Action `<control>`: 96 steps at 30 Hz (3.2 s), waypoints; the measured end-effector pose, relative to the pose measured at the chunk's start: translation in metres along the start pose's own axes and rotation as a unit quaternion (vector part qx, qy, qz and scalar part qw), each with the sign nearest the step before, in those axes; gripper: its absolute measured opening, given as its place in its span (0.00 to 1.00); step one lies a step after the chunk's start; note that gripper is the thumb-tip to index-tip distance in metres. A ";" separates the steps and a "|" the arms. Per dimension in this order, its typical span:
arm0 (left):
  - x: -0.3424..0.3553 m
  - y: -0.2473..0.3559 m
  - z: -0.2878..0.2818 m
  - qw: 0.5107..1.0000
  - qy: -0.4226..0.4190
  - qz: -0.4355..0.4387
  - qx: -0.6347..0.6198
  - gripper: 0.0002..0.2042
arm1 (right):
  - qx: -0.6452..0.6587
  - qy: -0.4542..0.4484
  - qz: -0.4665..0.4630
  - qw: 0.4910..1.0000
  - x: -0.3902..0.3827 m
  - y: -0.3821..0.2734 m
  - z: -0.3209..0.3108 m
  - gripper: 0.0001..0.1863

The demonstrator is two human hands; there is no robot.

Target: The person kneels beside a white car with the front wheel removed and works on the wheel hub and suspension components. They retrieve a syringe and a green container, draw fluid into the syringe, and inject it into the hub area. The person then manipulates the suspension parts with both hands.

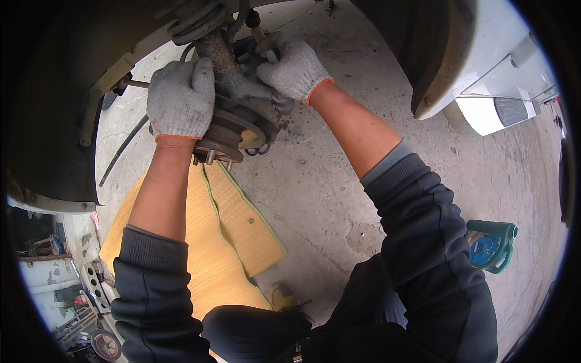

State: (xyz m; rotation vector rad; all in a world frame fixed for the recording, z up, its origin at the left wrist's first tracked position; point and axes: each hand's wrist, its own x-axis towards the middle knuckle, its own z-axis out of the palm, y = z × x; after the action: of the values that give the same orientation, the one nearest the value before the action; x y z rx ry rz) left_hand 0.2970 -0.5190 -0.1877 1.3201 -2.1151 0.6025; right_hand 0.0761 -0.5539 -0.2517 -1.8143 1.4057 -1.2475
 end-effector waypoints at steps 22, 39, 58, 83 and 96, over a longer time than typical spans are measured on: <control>0.001 0.001 -0.001 1.000 -0.002 0.000 -0.007 0.18 | 0.035 0.052 0.004 0.998 -0.004 0.007 0.003 0.23; 0.000 0.000 0.001 1.000 0.009 0.008 -0.004 0.17 | 0.048 0.042 0.013 0.998 -0.001 0.002 0.000 0.23; 0.000 0.000 0.000 1.000 0.005 -0.003 -0.010 0.17 | 0.025 0.019 0.020 0.999 -0.001 0.002 0.001 0.22; 0.001 0.005 -0.002 0.999 0.005 -0.013 -0.030 0.18 | 0.060 0.046 0.017 0.997 -0.001 0.001 -0.001 0.23; 0.001 0.000 0.002 1.000 -0.008 -0.006 -0.010 0.19 | 0.099 0.027 0.046 0.994 -0.005 -0.005 -0.004 0.26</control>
State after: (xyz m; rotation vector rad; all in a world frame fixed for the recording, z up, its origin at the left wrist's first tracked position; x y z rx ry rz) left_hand 0.2961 -0.5209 -0.1887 1.3310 -2.1180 0.5670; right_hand 0.0751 -0.5468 -0.2476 -1.5754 1.3270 -1.3455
